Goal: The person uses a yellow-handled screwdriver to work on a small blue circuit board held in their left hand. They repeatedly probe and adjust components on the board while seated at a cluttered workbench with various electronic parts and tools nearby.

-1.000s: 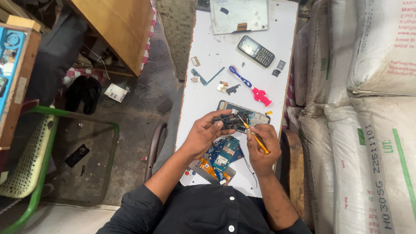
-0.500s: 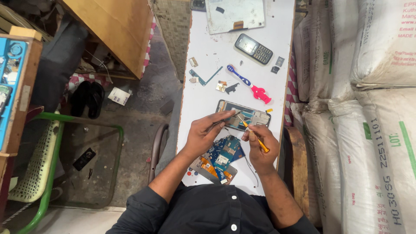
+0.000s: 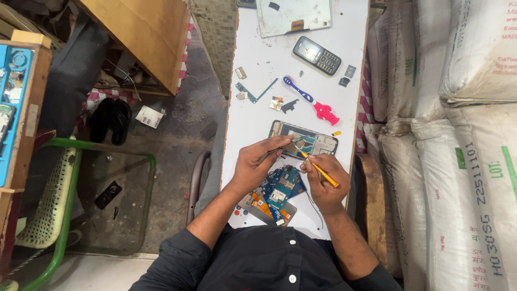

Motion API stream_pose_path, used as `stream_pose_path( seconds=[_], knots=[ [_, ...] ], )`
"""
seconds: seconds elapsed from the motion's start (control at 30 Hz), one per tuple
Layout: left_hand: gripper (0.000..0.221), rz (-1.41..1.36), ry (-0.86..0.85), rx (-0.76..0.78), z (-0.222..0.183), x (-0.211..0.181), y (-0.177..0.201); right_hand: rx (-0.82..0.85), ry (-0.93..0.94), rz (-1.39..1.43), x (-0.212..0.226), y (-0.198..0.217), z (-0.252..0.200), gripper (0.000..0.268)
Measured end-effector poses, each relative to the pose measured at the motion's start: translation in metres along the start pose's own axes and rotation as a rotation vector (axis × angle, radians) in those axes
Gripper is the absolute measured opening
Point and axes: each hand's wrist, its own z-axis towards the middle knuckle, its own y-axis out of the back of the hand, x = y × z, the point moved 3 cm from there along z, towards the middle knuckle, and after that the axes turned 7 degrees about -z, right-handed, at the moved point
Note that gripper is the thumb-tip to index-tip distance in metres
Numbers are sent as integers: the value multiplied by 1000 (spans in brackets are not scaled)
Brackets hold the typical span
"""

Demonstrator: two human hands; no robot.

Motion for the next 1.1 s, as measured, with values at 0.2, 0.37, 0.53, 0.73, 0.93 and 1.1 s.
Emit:
stream_pose_path(
  seconds=[0.2, 0.37, 0.53, 0.73, 0.93, 1.1],
  knots=[
    [31, 31, 6, 18, 1, 0, -2, 15, -10, 38, -3, 0, -2, 16],
    [31, 41, -2, 28, 1, -1, -2, 31, -30, 104, -8, -1, -2, 17],
    [32, 63, 31, 41, 1, -3, -2, 21, -34, 131, -11, -2, -3, 19],
    [35, 55, -13, 61, 1, -4, -1, 23, -26, 94, -12, -1, -3, 21],
    [34, 66, 21, 43, 2, -3, -2, 1, 16, 46, -9, -2, -3, 21],
    [34, 69, 47, 41, 1, -1, -2, -24, 10, 83, -9, 0, -5, 23]
  ],
)
